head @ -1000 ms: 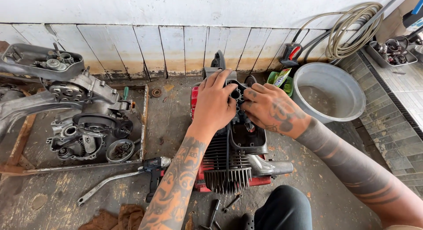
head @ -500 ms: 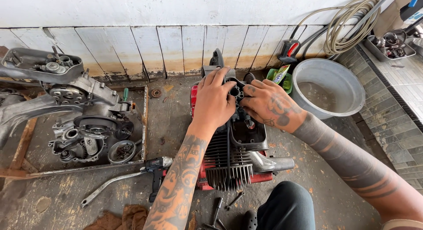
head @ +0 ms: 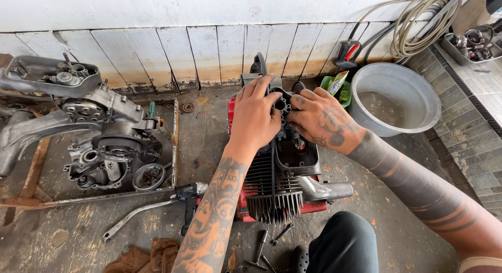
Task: Assembling a carburetor onto a small engine block while sitting on the floor
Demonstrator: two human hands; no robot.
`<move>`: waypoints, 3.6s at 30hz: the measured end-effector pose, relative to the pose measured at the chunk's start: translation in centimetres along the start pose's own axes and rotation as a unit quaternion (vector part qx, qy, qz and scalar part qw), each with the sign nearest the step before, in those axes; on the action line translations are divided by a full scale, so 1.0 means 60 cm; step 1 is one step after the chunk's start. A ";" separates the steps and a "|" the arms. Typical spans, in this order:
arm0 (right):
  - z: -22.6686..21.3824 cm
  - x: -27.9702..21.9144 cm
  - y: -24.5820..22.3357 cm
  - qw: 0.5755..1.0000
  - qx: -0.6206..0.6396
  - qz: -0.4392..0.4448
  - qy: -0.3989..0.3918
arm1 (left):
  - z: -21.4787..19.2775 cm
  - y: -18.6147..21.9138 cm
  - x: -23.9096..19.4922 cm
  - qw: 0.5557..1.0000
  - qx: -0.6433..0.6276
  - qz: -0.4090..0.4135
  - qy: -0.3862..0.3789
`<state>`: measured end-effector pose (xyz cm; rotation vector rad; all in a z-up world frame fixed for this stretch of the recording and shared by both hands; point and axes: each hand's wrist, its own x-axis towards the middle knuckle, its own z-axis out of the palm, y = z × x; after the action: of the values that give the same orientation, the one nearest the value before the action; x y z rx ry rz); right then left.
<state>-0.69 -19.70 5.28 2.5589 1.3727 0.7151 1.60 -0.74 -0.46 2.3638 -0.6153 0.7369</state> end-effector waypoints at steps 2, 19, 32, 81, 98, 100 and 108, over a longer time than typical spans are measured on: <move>0.002 0.001 -0.004 1.000 0.015 0.025 0.004 | 0.000 0.000 -0.001 1.000 0.000 0.003 0.001; 0.007 -0.011 -0.037 0.993 -0.091 0.030 0.073 | 0.003 -0.003 -0.002 1.000 0.005 0.002 -0.003; 0.019 -0.008 -0.021 0.992 -0.109 0.003 0.069 | 0.009 -0.005 -0.002 1.000 0.013 0.005 0.001; -0.003 -0.002 -0.034 0.990 -0.118 -0.006 0.079 | 0.009 -0.010 -0.005 1.000 0.020 0.003 0.010; -0.002 0.002 -0.036 0.997 -0.002 0.068 -0.044 | 0.003 -0.002 -0.006 0.999 -0.018 0.010 0.050; -0.002 0.004 -0.030 0.998 0.000 0.055 -0.039 | 0.002 -0.002 -0.006 0.999 -0.018 0.011 0.048; -0.056 -0.006 -0.039 0.997 -0.028 0.011 -0.065 | 0.000 -0.002 -0.013 0.998 0.008 0.036 0.051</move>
<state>-4.16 -18.96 7.28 2.5313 1.2688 0.5695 1.12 -0.44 -0.99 2.3115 -0.6560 0.8913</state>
